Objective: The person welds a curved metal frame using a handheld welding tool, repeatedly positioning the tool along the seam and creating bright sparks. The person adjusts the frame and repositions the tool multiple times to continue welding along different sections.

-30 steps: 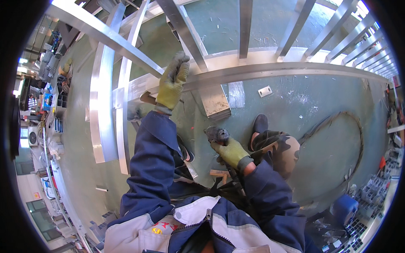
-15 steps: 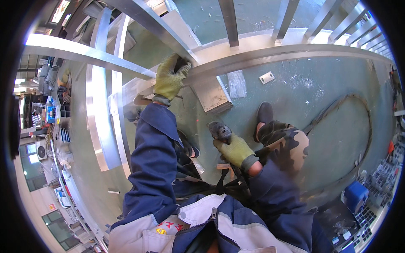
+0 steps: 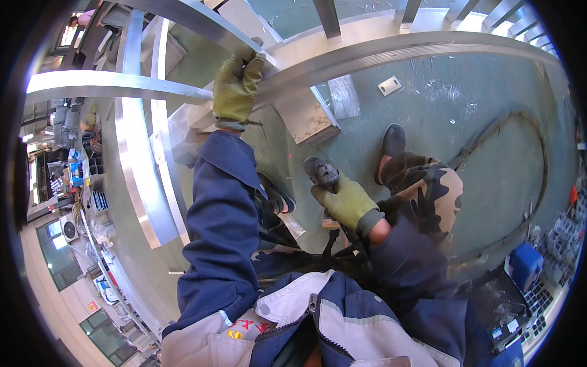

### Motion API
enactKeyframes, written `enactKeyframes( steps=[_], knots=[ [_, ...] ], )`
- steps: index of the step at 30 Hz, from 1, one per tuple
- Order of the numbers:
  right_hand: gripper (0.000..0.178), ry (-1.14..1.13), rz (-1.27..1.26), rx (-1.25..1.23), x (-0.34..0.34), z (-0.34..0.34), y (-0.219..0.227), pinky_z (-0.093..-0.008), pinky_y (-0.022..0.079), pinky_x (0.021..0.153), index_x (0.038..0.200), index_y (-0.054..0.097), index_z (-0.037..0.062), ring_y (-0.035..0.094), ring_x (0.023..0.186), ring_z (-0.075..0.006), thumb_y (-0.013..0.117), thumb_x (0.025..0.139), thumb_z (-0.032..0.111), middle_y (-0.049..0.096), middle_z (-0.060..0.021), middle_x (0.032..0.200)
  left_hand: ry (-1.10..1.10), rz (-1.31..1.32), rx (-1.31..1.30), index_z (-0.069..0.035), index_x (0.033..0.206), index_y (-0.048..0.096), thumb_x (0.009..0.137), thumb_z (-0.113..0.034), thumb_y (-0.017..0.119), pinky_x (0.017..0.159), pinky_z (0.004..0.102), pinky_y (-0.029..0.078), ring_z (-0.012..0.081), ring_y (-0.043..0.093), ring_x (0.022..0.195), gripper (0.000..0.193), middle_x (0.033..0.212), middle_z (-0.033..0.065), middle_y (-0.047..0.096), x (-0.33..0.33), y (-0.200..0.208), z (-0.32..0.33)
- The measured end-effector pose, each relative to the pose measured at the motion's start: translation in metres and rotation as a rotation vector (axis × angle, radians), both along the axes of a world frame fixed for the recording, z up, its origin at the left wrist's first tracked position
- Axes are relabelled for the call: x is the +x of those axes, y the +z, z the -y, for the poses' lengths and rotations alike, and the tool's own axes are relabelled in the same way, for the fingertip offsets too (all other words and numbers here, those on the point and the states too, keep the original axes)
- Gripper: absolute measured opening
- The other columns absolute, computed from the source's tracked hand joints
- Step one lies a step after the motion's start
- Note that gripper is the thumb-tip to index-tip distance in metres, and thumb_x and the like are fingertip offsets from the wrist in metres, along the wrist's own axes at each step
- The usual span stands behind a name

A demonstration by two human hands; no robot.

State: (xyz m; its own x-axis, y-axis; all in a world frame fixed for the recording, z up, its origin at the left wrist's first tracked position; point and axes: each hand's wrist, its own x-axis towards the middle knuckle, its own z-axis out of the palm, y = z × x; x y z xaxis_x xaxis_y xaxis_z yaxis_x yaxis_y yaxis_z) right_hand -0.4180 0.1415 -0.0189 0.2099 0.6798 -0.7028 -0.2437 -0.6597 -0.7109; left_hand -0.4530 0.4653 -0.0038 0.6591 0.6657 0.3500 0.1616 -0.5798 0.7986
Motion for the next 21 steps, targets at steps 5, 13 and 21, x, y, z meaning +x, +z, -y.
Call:
enactKeyframes(
  steps=[5, 13, 21],
  knots=[
    [0.048, 0.021, -0.018, -0.054, 0.002, -0.003, 0.003, -0.0409, 0.058, 0.076, 0.130, 0.070, -0.0008, 0.071, 0.077, -0.0238, 0.074, 0.099, 0.036, 0.076, -0.0131, 0.090, 0.011, 0.045, -0.025, -0.005, 0.113, 0.081, 0.103, -0.022, 0.081, 0.079, 0.0356, 0.058, 0.0212, 0.075, 0.082, 0.020, 0.093, 0.0103, 0.080, -0.002, -0.008, -0.002],
    [0.049, 0.007, 0.041, -0.001, -0.004, 0.001, -0.011, -0.0402, 0.058, 0.075, 0.131, 0.070, -0.0005, 0.072, 0.078, -0.0236, 0.074, 0.099, 0.037, 0.076, -0.0138, 0.090, -0.018, 0.041, -0.067, -0.005, 0.119, 0.082, 0.105, -0.019, 0.079, 0.083, 0.0343, 0.057, 0.0180, 0.073, 0.087, 0.020, 0.097, 0.0087, 0.082, 0.000, -0.003, 0.001],
    [0.051, -0.007, 0.019, -0.007, -0.003, 0.000, -0.008, -0.0414, 0.058, 0.077, 0.133, 0.070, -0.0007, 0.074, 0.080, -0.0246, 0.074, 0.099, 0.038, 0.077, -0.0148, 0.092, -0.044, 0.020, -0.033, -0.004, 0.121, 0.082, 0.108, -0.014, 0.076, 0.083, 0.0336, 0.057, 0.0180, 0.072, 0.087, 0.018, 0.099, 0.0085, 0.082, -0.009, 0.002, 0.000]
  ],
)
